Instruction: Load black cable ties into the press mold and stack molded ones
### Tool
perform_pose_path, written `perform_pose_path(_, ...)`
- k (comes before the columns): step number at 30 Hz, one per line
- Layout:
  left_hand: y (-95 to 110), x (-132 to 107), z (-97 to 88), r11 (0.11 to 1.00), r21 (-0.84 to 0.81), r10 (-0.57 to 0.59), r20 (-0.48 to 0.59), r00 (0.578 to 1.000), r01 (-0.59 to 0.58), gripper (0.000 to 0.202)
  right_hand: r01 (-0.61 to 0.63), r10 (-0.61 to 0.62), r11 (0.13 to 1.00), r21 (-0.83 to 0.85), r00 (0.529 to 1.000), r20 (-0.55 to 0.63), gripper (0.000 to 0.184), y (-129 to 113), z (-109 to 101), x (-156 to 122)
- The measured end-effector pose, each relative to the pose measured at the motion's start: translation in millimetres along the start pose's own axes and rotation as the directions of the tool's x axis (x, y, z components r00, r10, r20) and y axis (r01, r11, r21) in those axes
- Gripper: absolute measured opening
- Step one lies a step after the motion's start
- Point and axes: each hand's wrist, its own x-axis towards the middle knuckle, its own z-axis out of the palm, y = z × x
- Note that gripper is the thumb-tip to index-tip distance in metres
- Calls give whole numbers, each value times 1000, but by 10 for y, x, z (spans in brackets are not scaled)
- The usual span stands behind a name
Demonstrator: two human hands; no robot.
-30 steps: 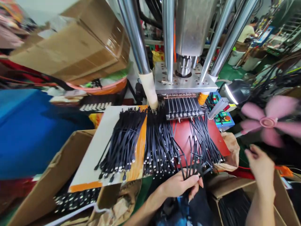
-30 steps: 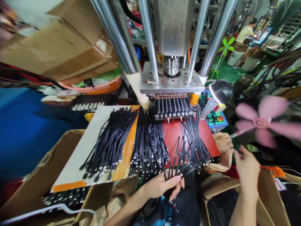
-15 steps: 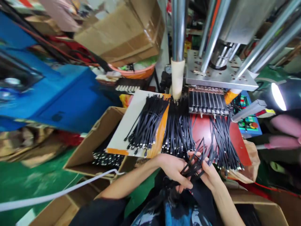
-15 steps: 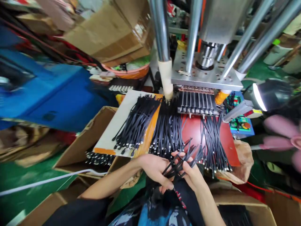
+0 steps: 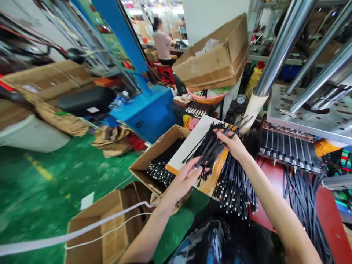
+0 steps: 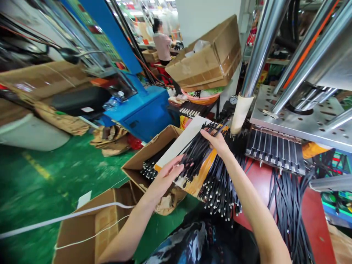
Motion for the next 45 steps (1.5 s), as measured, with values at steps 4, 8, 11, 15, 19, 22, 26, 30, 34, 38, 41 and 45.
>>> perform_pose_path(4, -111, 166, -49, 998, -67, 3, -190, 982, -16, 82, -50, 21, 983, -175, 986, -164, 76, 144, -156, 88)
perform_pose_path(8, -134, 34, -62, 997, 70, 54, -195, 979, -41, 78, -75, -5, 902, -426, 983, -186, 74, 556, -592, -915)
perform_pose_path(11, -51, -107, 17, 946, 318, 121, -167, 978, -63, 72, -220, 62, 768, -602, 960, -273, 63, 931, -743, -1835)
perform_pose_path(15, 112, -156, 233, 792, 572, 330, -107, 938, -213, 57, -330, 46, 668, -667, 913, -406, 54, 1249, -564, -2412)
perform_pose_path(19, 214, -115, 430, 954, 234, 146, 192, 970, -190, 42, -296, 25, 733, -612, 911, -411, 50, 1274, -451, -2360)
perform_pose_path(22, 168, -98, 549, 997, 23, -75, 341, 937, 71, 42, -272, 23, 804, -528, 903, -430, 47, 1166, -494, -2334)
perform_pose_path(26, -73, -134, 839, 936, -13, -274, 602, 750, 352, 54, -290, 122, 905, -310, 878, -463, 43, 859, -485, -2545)
perform_pose_path(30, -323, -163, 1302, 866, -147, -292, 628, 721, 479, 59, -324, 315, 936, -136, 946, -84, 40, 605, -529, -2853)
perform_pose_path(34, -392, -108, 1617, 898, -122, -263, 620, 739, 422, 40, -463, 341, 803, -376, 873, -348, 42, 732, -715, -2958)
perform_pose_path(38, -375, -18, 1718, 925, 50, -318, 644, 696, 376, 42, -634, 174, 464, -619, 750, -638, 32, 1003, -792, -2863)
perform_pose_path(41, -400, 30, 1762, 923, 240, -385, 609, 693, 301, 40, -622, 168, 440, -648, 766, -621, 26, 1062, -814, -2830)
perform_pose_path(45, -430, 67, 1837, 908, 320, -416, 611, 673, 270, 42, -510, 203, 751, -419, 783, -588, 31, 909, -844, -2935)
